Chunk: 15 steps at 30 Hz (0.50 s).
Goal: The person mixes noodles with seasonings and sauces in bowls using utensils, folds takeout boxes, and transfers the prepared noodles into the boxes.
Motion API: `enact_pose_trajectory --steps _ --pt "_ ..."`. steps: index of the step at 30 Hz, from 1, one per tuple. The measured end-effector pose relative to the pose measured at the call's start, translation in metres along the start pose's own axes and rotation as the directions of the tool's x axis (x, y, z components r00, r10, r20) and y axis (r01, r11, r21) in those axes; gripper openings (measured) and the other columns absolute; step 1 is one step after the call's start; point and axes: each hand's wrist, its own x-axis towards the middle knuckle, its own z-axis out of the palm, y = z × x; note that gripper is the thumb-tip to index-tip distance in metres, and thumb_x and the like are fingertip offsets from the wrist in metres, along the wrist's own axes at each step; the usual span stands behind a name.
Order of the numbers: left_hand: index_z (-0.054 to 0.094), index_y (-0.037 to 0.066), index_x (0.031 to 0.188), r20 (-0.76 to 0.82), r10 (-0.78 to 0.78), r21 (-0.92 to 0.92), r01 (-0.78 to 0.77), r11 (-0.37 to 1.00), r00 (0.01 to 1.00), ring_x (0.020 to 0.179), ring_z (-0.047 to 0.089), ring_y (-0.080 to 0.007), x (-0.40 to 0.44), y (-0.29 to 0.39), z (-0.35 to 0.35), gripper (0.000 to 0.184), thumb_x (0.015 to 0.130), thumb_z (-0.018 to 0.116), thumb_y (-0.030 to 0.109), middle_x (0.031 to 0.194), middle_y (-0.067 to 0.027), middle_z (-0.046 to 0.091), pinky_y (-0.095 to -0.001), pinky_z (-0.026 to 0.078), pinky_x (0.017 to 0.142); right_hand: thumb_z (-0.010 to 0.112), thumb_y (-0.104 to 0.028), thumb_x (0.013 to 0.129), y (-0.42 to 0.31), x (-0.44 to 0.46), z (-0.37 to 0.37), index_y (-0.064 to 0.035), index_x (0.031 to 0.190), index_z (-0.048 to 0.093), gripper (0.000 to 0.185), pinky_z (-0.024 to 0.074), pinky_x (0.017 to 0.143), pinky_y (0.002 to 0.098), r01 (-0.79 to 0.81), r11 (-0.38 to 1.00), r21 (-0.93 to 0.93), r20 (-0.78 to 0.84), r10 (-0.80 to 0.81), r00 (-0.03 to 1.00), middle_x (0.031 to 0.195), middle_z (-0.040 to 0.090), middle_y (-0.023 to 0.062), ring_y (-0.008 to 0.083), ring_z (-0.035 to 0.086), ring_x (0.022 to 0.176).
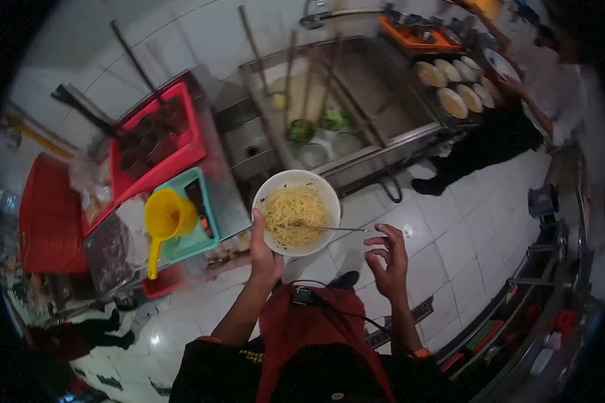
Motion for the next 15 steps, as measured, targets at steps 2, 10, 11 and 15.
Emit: enact_pose_trajectory --steps 2,10,11,15 --pt "0.039 0.004 0.134 0.116 -0.07 -0.012 0.072 0.997 0.991 0.118 0.051 -0.0227 0.0 -0.045 0.045 0.059 0.096 0.04 0.048 0.129 -0.0118 0.051 -0.0378 0.041 0.099 0.071 -0.007 0.075 -0.008 0.007 -0.055 -0.0054 0.122 0.052 0.051 0.0519 0.078 0.0354 0.198 0.912 -0.359 -0.023 -0.221 0.975 0.12 0.049 0.0166 0.0259 0.056 0.102" --pt "0.041 0.005 0.132 0.183 -0.324 0.184 0.292 0.939 0.928 0.116 0.053 -0.0228 0.017 -0.22 0.174 0.063 0.093 0.039 0.055 0.125 -0.0111 0.053 -0.038 0.045 0.096 0.065 -0.019 0.081 -0.033 0.05 -0.239 -0.0071 0.11 0.061 0.031 0.0476 0.073 0.0394 0.311 0.449 -0.838 0.346 -0.004 0.938 0.105 0.056 0.0113 0.0267 0.056 0.088" --pt "0.041 0.005 0.132 0.193 -0.353 0.191 0.318 0.929 0.915 0.115 0.053 -0.0227 0.023 -0.237 0.186 0.064 0.093 0.039 0.056 0.125 -0.0115 0.053 -0.0379 0.046 0.095 0.062 -0.015 0.082 -0.031 0.058 -0.259 -0.0052 0.106 0.061 0.026 0.0474 0.073 0.0391 0.297 0.439 -0.848 0.372 0.093 0.924 0.101 0.057 0.0114 0.026 0.056 0.085" --pt "0.04 0.004 0.132 0.234 -0.407 0.265 0.345 0.9 0.883 0.113 0.055 -0.0227 0.051 -0.274 0.242 0.067 0.092 0.04 0.058 0.124 -0.013 0.053 -0.0374 0.048 0.093 0.057 -0.003 0.08 -0.046 0.103 -0.322 -0.0031 0.092 0.06 0.013 0.0404 0.081 0.0341 0.47 0.102 -0.877 0.479 0.095 0.873 0.083 0.053 0.0061 0.0192 0.05 0.083"
